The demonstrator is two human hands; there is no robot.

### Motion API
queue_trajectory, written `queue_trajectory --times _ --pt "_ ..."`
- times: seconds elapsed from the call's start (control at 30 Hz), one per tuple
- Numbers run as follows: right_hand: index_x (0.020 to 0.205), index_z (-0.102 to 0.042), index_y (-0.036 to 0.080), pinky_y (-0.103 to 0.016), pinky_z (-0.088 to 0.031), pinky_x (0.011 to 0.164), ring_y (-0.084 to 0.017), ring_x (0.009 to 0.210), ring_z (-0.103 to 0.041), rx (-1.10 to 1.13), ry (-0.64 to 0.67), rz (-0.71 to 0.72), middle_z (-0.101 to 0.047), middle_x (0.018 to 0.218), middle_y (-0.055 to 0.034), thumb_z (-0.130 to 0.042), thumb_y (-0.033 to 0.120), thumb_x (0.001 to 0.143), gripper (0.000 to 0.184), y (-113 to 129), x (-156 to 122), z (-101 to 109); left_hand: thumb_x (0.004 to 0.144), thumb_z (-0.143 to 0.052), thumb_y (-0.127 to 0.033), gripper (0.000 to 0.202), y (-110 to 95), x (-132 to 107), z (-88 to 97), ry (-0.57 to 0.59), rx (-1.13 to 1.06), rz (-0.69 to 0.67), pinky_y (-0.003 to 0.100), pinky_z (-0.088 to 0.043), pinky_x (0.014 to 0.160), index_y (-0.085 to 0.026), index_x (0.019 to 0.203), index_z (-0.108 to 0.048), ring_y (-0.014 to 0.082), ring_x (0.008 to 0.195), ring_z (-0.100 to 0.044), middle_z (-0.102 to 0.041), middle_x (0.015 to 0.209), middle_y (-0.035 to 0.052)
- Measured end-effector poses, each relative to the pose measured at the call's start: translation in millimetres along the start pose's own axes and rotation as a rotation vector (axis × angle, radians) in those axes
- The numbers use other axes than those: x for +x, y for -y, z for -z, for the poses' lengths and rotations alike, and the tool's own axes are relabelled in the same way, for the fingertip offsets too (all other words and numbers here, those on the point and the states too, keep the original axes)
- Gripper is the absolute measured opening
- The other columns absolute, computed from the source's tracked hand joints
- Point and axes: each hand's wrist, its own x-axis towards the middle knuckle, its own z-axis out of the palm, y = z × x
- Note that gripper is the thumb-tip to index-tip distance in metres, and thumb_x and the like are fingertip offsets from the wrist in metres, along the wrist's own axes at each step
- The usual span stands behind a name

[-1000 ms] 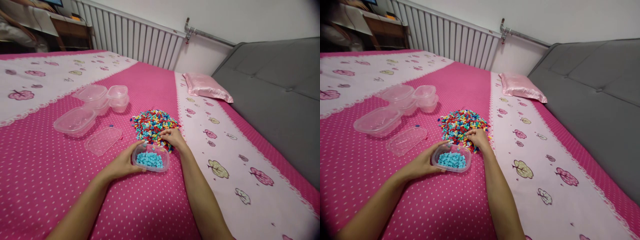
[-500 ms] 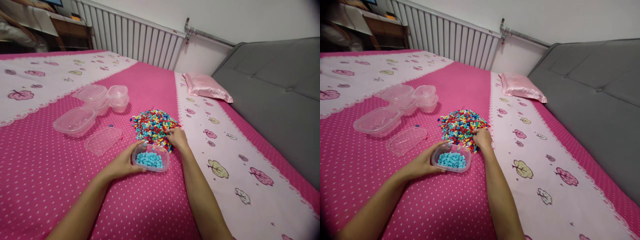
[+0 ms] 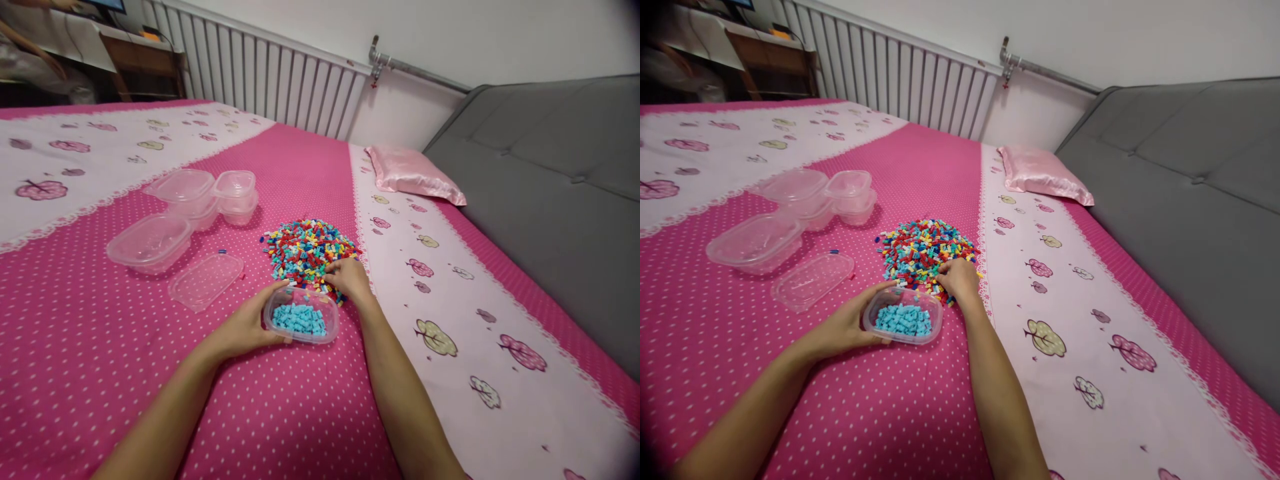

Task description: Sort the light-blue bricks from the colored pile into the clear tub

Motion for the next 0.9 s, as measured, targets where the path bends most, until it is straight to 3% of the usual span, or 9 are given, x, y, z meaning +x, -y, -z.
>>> queue_trajectory --times 0.23,0.37,0.47,0.53,0.9 --pt "0.069 -0.072 0.021 -0.025 -0.035 0.055 -0.013 0.056 -0.053 0.112 0.009 0.019 -0.062 0.057 0.0016 -0.069 0.024 0.065 0.006 -4.9 2.9 1.9 0.062 -0.082 -0.032 0.090 -1.1 0.4 -0.4 -0.007 0.012 0.007 0.048 -0.040 0.105 -0.021 0.138 -0.034 0.0313 0.123 -0.051 -0.050 0.137 0.0153" --pt "0.065 -0.067 0.017 -0.024 -0.035 0.054 -0.010 0.050 -0.047 0.500 0.058 0.063 -0.052 0.050 0.0053 -0.072 0.026 0.060 0.012 -6.2 1.2 8.8 0.062 -0.082 -0.031 0.091 -1.8 0.2 -1.0 -0.014 -0.002 0.014 0.049 -0.039 0.105 -0.021 0.139 -0.034 0.0319 0.123 -0.051 -0.050 0.137 0.0154" --pt "0.067 -0.063 0.017 -0.023 -0.039 0.060 -0.010 0.058 -0.050 0.806 0.187 0.134 -0.058 0.060 0.0037 -0.074 0.030 0.059 0.019 0.9 -6.9 18.4 0.061 -0.082 -0.032 0.093 -2.8 0.6 -1.6 -0.014 -0.004 0.010 0.048 -0.039 0.105 -0.020 0.139 -0.034 0.0318 0.123 -0.051 -0.051 0.136 0.0157" --pt "0.071 -0.063 0.017 -0.022 -0.041 0.062 -0.009 0.063 -0.051 0.896 0.287 0.186 -0.060 0.067 0.0027 -0.074 0.031 0.061 0.020 8.4 -14.8 26.2 0.062 -0.082 -0.032 0.092 -2.5 1.1 -1.7 -0.010 -0.004 0.007 0.048 -0.040 0.104 -0.019 0.139 -0.033 0.0312 0.122 -0.051 -0.051 0.136 0.0161" --pt "0.089 -0.063 0.020 -0.027 -0.048 0.075 -0.014 0.087 -0.060 0.770 0.669 0.489 -0.066 0.092 -0.0018 -0.066 0.022 0.075 0.014 44.1 -59.6 52.8 0.064 -0.081 -0.031 0.089 2.3 1.5 -0.2 -0.019 0.035 -0.052 0.047 -0.041 0.103 -0.021 0.139 -0.034 0.0313 0.121 -0.053 -0.051 0.136 0.0145"
